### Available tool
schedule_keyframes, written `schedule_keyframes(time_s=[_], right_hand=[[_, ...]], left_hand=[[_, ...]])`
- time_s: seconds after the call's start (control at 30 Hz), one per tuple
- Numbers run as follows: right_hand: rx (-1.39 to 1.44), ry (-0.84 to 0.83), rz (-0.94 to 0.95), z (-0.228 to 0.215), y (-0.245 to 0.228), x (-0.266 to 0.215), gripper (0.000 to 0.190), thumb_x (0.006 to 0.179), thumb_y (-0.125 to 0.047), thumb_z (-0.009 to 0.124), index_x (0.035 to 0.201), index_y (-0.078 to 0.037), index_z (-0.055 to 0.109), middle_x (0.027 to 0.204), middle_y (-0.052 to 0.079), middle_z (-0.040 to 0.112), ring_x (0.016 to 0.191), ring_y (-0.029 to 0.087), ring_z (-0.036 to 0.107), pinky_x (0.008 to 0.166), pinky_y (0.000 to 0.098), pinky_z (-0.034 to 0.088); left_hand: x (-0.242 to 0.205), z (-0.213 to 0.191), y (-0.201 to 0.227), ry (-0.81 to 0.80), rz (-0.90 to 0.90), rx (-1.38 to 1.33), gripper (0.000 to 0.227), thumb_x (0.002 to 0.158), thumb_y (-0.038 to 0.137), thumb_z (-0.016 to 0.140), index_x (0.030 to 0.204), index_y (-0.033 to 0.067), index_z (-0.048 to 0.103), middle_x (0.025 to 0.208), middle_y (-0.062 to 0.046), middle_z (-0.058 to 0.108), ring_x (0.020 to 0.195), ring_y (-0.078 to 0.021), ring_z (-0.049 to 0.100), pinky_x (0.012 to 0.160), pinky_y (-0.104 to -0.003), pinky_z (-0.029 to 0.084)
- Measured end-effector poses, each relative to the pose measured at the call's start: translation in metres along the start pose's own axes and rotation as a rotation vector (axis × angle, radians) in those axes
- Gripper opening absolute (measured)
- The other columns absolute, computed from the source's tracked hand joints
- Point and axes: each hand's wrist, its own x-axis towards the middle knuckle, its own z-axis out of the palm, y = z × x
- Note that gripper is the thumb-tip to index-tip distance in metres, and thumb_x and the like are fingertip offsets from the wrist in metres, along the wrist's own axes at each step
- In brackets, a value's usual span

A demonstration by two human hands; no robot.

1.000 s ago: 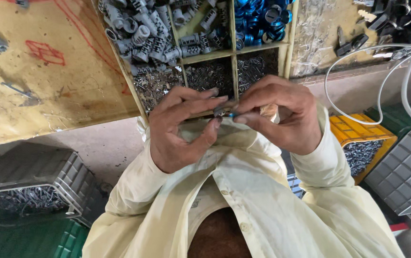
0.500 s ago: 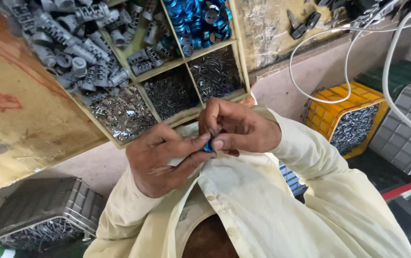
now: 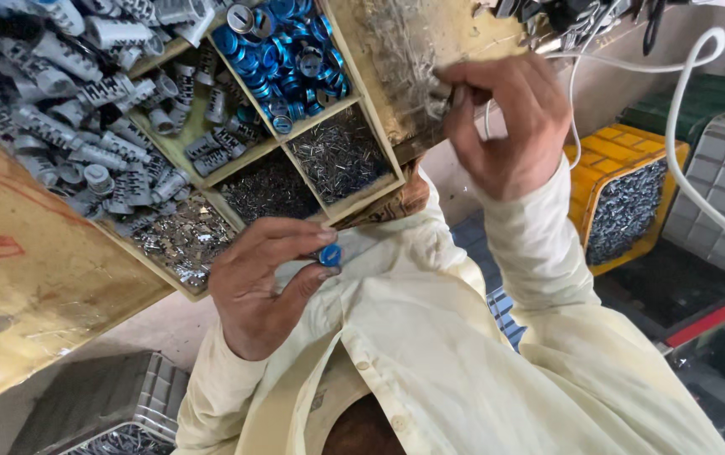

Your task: The person assembles keychains by hand, picking up metal keys, pins, and blue plastic caps from a compartmentalized wooden tray. They insert the pin through the key and cap, then place the finished keychain onto a growing pile on the table.

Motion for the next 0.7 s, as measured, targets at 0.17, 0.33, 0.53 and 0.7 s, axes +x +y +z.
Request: schedule_keyframes(time_s=[0.17,0.33,0.53,0.7], right_hand=[[1.065,-0.398,0.048,0.008,-0.029,-0.017,0.034,0.092,-0.016,0.081,0.119,-0.007,0.063,0.107,0.001,0.075,0.096,0.017,0.076,0.086,0.0312,0.062],[0.805,-0.393,-0.271,0.006,-0.031,-0.011,0.026,0.092,-0.017,0.086,0.115,-0.012,0.075,0.108,0.0,0.076,0.097,0.019,0.076,0.09,0.0345,0.06],[0.629,-0.312,-0.476,-0.006,-0.039,0.001,0.017,0.099,-0.014,0.079,0.115,-0.007,0.077,0.107,0.004,0.075,0.094,0.022,0.074,0.086,0.0336,0.061],[0.468,-0.284,-0.637,-0.011,-0.046,0.006,0.016,0.1,-0.01,0.072,0.114,-0.006,0.079,0.108,0.006,0.076,0.097,0.022,0.073,0.087,0.0347,0.062]], left_hand=[[-0.012,-0.002,-0.009,-0.003,-0.186,-0.296,0.025,0.099,0.005,0.074,0.122,-0.0047,0.07,0.116,-0.014,0.068,0.102,-0.0193,0.07,0.092,-0.03,0.059],[-0.026,-0.006,-0.009,0.029,-0.226,-0.268,0.027,0.098,0.006,0.073,0.123,-0.0047,0.069,0.119,-0.015,0.066,0.104,-0.0178,0.068,0.093,-0.029,0.059],[-0.027,-0.007,0.008,0.075,-0.183,-0.084,0.027,0.09,0.001,0.077,0.116,-0.004,0.072,0.111,-0.015,0.072,0.099,-0.0174,0.071,0.089,-0.029,0.059],[-0.026,-0.013,0.018,0.072,-0.148,0.279,0.026,0.082,-0.004,0.08,0.107,-0.0036,0.074,0.102,-0.013,0.075,0.092,-0.0174,0.074,0.082,-0.028,0.058]])
